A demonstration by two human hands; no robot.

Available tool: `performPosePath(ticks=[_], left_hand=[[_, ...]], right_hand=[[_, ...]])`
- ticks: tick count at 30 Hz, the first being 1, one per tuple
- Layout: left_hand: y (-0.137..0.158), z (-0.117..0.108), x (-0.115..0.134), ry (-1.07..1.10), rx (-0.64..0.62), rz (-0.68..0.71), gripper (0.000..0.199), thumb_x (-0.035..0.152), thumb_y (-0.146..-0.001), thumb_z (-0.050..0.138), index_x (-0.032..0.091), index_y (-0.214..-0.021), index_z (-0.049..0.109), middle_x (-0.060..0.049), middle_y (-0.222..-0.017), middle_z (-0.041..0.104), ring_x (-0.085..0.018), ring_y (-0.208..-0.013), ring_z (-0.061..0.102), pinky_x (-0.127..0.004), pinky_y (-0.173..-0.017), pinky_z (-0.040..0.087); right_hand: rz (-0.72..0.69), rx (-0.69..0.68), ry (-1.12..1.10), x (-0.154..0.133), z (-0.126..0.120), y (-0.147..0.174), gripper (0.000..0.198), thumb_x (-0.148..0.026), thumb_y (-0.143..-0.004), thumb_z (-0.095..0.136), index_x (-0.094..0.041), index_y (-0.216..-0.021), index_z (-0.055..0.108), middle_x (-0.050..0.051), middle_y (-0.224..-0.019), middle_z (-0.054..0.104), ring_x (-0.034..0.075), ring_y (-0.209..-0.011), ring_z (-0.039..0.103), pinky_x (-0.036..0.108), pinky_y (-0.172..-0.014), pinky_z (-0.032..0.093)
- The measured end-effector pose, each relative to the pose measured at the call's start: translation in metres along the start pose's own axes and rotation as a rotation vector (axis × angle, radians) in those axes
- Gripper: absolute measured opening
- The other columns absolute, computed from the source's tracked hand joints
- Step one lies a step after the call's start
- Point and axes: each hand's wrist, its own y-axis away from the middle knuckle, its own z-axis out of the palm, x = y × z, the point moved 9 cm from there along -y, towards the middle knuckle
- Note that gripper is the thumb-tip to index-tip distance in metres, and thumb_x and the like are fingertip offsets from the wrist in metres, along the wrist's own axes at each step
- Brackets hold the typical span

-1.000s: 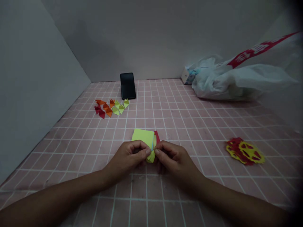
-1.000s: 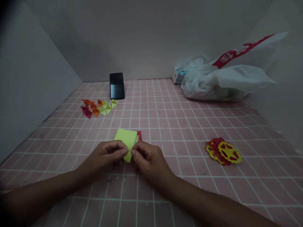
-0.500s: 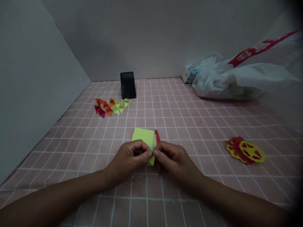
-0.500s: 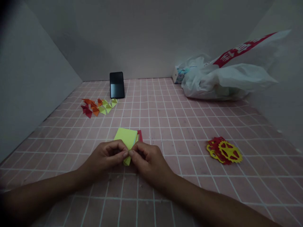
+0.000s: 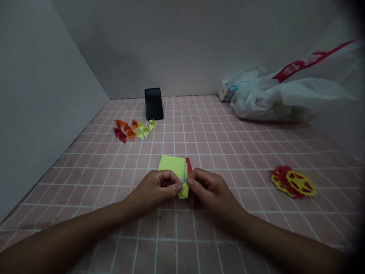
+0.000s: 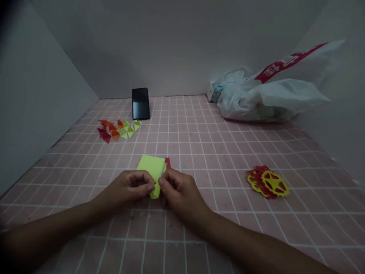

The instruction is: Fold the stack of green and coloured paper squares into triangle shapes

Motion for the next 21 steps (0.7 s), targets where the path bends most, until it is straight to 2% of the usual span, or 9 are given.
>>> performPosePath(ticks=[8,12,16,21], left_hand=[[-0.002,0.002,-0.004,0.012,-0.022,0.014,0.020,0.034,-0.077,0.063,0.016,-0.072,0.057,0.006,-0.053,0.050,-0.007,-0.045,0.042,-0.018,-0.044,0.030],[0.001,-0.002,-0.002,0.123,0.050,0.018,0.021,0.034,-0.076,0.063,0.016,-0.072,0.054,0.006,-0.053,0.053,-0.006,-0.045,0.044,-0.017,-0.045,0.032],[0.002,-0.003,0.001,0.191,0.078,0.036,0.021,0.034,-0.076,0.063,0.016,-0.073,0.052,0.006,-0.053,0.055,-0.006,-0.045,0.046,-0.017,-0.046,0.034],[0.003,-0.003,0.006,0.136,0.079,0.071,0.017,0.030,-0.075,0.063,0.016,-0.072,0.054,0.005,-0.055,0.055,-0.006,-0.047,0.047,-0.018,-0.046,0.036]], right_hand=[[-0.001,-0.020,-0.048,0.003,0.001,-0.003,0.024,-0.030,-0.090,0.052,-0.018,-0.069,0.050,-0.004,-0.052,0.053,0.008,-0.045,0.048,0.020,-0.045,0.037],[0.039,-0.067,-0.134,0.005,0.004,-0.003,0.023,-0.035,-0.088,0.054,-0.018,-0.072,0.050,-0.005,-0.053,0.053,0.008,-0.044,0.049,0.020,-0.044,0.038],[0.072,-0.078,-0.101,0.006,0.006,-0.004,0.021,-0.032,-0.083,0.057,-0.017,-0.069,0.050,-0.003,-0.056,0.053,0.008,-0.045,0.049,0.020,-0.044,0.037],[0.049,-0.013,-0.030,0.007,0.002,-0.003,0.018,-0.027,-0.083,0.054,-0.018,-0.068,0.050,-0.004,-0.056,0.052,0.008,-0.046,0.048,0.021,-0.045,0.037]])
